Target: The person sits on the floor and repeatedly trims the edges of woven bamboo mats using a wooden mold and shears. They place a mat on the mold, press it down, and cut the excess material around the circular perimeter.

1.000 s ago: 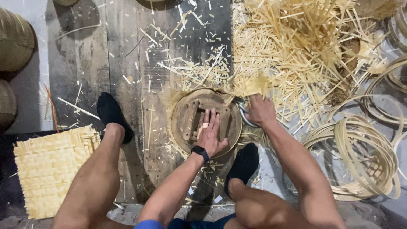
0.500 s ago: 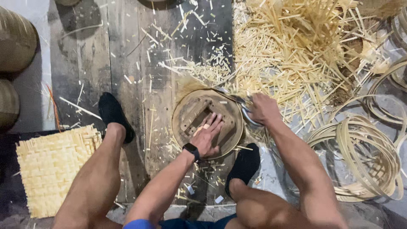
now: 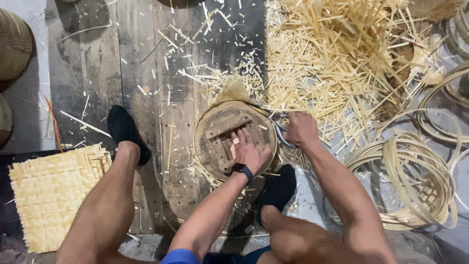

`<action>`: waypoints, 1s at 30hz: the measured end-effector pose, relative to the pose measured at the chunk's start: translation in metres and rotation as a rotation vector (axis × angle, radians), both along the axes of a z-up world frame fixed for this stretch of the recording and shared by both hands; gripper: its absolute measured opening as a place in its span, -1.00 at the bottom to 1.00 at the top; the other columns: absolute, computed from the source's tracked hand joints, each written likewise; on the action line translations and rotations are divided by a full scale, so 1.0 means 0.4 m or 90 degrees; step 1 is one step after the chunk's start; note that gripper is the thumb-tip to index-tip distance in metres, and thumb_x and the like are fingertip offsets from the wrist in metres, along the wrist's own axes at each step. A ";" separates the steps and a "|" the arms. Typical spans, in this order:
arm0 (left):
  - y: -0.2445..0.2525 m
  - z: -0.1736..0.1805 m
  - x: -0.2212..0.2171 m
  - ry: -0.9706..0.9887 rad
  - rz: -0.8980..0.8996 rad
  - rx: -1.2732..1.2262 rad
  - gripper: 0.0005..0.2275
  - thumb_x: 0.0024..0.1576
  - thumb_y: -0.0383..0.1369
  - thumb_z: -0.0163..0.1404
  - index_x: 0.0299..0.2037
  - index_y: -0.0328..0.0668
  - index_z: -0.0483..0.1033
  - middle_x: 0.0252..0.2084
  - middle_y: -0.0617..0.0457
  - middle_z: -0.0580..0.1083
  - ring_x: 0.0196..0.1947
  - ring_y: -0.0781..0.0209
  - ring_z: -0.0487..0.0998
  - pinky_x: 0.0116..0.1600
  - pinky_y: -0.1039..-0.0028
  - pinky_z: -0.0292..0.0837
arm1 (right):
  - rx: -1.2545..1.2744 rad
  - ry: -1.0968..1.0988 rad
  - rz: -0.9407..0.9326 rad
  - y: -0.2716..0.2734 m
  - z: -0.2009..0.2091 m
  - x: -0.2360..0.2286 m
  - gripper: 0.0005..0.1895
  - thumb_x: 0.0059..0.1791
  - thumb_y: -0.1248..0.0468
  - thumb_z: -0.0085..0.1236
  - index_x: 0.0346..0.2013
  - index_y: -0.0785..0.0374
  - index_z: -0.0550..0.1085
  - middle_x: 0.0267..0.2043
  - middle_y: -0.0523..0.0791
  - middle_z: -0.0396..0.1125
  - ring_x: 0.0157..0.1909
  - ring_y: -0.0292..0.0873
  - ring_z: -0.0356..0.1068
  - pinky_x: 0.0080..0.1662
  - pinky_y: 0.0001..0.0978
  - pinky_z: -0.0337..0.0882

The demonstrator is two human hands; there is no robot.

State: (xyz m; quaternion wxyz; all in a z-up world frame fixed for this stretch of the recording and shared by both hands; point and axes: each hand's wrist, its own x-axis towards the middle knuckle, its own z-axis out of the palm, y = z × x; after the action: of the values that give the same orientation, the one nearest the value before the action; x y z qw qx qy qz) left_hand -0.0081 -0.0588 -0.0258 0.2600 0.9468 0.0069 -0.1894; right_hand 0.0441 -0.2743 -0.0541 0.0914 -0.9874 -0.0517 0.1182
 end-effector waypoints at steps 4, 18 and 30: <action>0.047 -0.014 -0.016 -0.038 -0.119 0.000 -0.05 -0.02 0.07 0.09 0.38 -0.69 0.04 0.37 -0.61 0.15 0.42 -0.50 0.06 0.51 -0.19 -0.31 | -0.008 0.065 0.005 -0.077 0.010 -0.033 -0.59 -0.07 -0.02 0.17 -0.17 0.27 0.49 -0.20 0.06 0.41 -0.13 0.10 0.46 -0.10 -0.03 0.48; 0.107 -0.029 -0.033 0.025 -0.274 -0.071 0.00 -0.05 0.05 0.09 0.41 -0.70 -0.03 0.41 -0.65 0.05 0.46 -0.54 -0.04 0.45 -0.07 -0.18 | -0.016 0.094 -0.018 -0.081 0.005 -0.065 -0.33 -0.07 -0.31 0.09 -0.21 0.29 0.50 -0.18 0.08 0.40 -0.13 0.06 0.42 -0.06 -0.05 0.46; 0.126 0.001 -0.024 0.003 -0.372 -0.027 -0.02 -0.07 0.06 0.15 0.39 -0.62 0.02 0.41 -0.53 0.11 0.46 -0.46 -0.01 0.49 -0.11 -0.24 | 0.000 0.178 -0.054 -0.053 -0.021 -0.056 -0.60 0.02 -0.03 0.05 -0.11 0.25 0.49 -0.22 0.06 0.40 -0.17 0.05 0.45 -0.09 -0.01 0.44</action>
State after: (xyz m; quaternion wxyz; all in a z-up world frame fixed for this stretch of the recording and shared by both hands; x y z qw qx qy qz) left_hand -0.0178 -0.0086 -0.0253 0.2142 0.9026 -0.2692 -0.2586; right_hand 0.0217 -0.2957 -0.0625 0.1029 -0.9627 0.0033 0.2503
